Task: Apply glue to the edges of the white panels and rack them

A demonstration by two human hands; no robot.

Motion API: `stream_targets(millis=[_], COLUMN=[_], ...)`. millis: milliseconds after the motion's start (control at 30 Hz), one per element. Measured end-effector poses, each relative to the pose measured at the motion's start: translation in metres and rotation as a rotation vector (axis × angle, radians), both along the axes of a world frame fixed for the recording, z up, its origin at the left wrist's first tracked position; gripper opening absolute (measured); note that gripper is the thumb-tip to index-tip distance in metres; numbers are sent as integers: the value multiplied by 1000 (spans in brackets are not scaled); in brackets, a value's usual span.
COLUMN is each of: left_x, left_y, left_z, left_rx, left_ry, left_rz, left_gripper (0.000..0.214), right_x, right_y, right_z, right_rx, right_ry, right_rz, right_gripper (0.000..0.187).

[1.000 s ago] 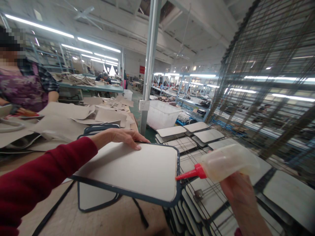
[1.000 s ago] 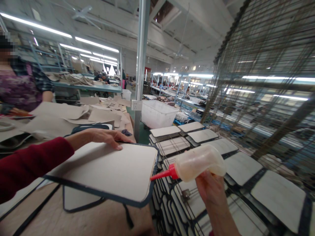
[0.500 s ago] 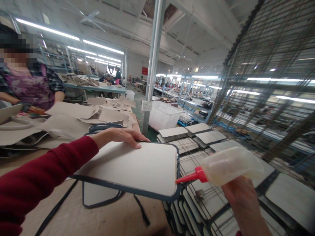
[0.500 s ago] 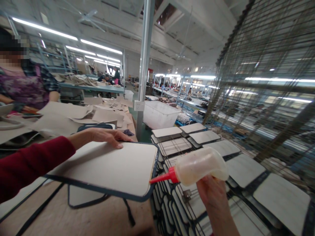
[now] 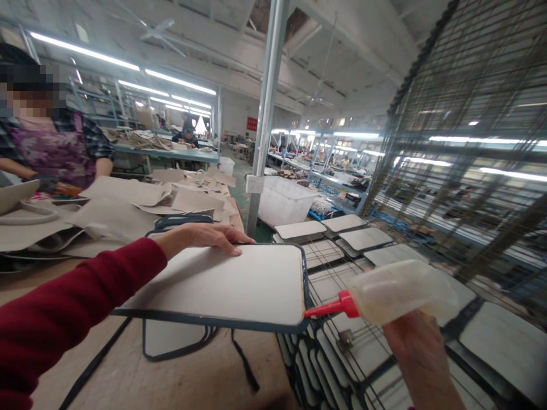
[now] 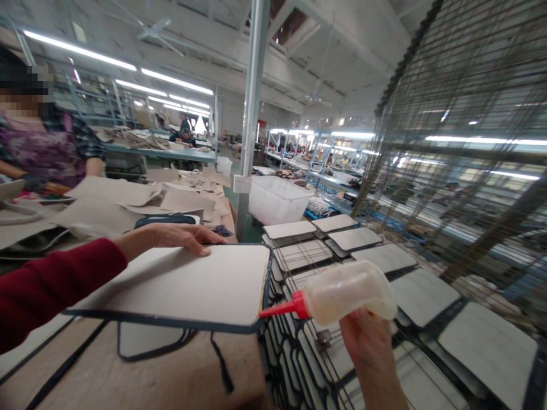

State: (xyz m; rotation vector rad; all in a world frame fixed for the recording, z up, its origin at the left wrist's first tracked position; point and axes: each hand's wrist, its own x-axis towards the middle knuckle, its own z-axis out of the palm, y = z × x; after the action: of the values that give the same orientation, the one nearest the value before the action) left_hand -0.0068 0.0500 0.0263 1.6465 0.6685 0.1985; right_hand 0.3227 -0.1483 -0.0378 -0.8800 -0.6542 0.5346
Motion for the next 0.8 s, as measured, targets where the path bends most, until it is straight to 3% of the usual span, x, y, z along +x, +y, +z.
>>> stream_targets(millis=[167,400,800], left_x=[-5,-11,-11], left_y=[5,9,11], left_z=[-5,-15,-34], left_rx=[34,14,-84], left_ry=[18,-18,-79], left_rz=[-100,-20,29], left_gripper=[53,56,57], right_x=[-2,-9,-19], right_y=[-1,1,6], right_z=[-1,2,-10], right_rx=[34,128,253], right_ry=[-8,40,-119], right_rz=[-35,-132,-260], right_gripper=[68,65,30])
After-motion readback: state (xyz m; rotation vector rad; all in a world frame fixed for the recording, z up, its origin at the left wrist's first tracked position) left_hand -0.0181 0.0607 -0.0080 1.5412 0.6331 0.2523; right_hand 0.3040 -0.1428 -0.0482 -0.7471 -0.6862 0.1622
